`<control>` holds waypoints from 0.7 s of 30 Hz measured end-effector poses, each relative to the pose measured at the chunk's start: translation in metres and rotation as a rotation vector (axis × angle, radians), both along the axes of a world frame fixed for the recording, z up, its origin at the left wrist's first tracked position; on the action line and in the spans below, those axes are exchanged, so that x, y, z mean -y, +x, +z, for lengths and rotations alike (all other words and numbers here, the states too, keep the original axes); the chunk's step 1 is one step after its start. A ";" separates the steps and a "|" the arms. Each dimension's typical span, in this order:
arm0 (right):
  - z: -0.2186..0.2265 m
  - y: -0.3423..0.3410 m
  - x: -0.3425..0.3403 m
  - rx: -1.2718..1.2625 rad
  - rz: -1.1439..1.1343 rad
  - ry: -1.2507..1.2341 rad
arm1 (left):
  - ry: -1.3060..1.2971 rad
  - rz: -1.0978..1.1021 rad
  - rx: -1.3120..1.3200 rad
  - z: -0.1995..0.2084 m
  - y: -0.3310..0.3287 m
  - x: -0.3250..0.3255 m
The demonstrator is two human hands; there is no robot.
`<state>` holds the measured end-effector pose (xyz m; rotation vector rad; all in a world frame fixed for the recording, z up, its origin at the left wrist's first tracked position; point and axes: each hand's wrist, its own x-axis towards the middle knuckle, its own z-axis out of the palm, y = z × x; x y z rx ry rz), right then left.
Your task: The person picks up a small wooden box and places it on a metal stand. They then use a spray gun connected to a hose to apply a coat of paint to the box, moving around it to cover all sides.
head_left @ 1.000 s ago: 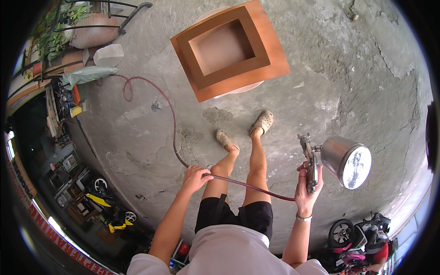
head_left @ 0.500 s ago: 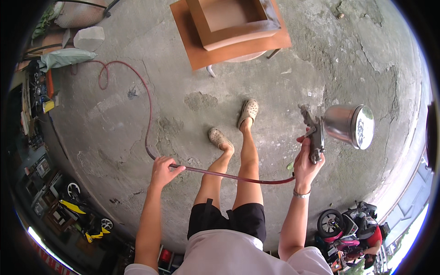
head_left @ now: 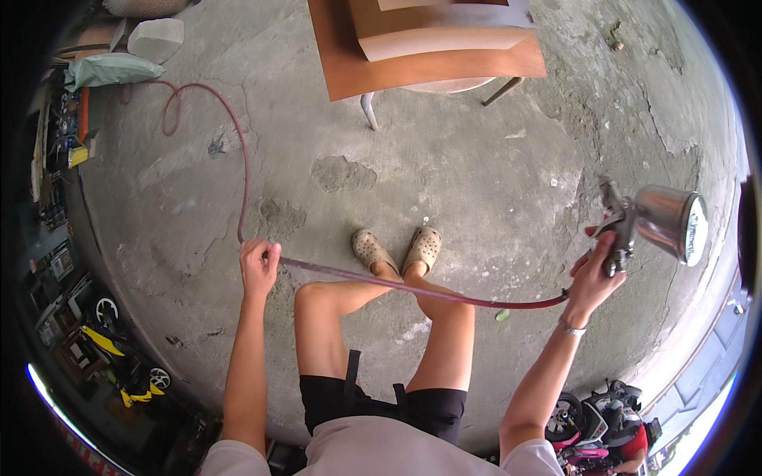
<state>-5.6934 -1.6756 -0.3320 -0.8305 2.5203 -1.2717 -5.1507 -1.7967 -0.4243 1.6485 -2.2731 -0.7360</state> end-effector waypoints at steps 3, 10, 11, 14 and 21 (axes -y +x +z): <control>-0.028 -0.028 0.012 -0.083 -0.053 0.001 | -0.248 0.108 -0.077 -0.051 -0.029 0.030; -0.079 -0.053 0.053 -0.191 -0.077 -0.092 | -0.765 0.131 -0.223 -0.087 -0.090 0.098; -0.087 -0.055 0.056 -0.203 -0.071 -0.093 | -0.832 0.086 -0.266 -0.087 -0.094 0.105; -0.106 -0.061 0.059 -0.251 -0.090 -0.082 | -0.948 0.007 -0.353 -0.090 -0.100 0.116; -0.129 -0.057 0.067 -0.300 -0.175 -0.208 | -1.087 -0.032 -0.400 -0.098 -0.085 0.109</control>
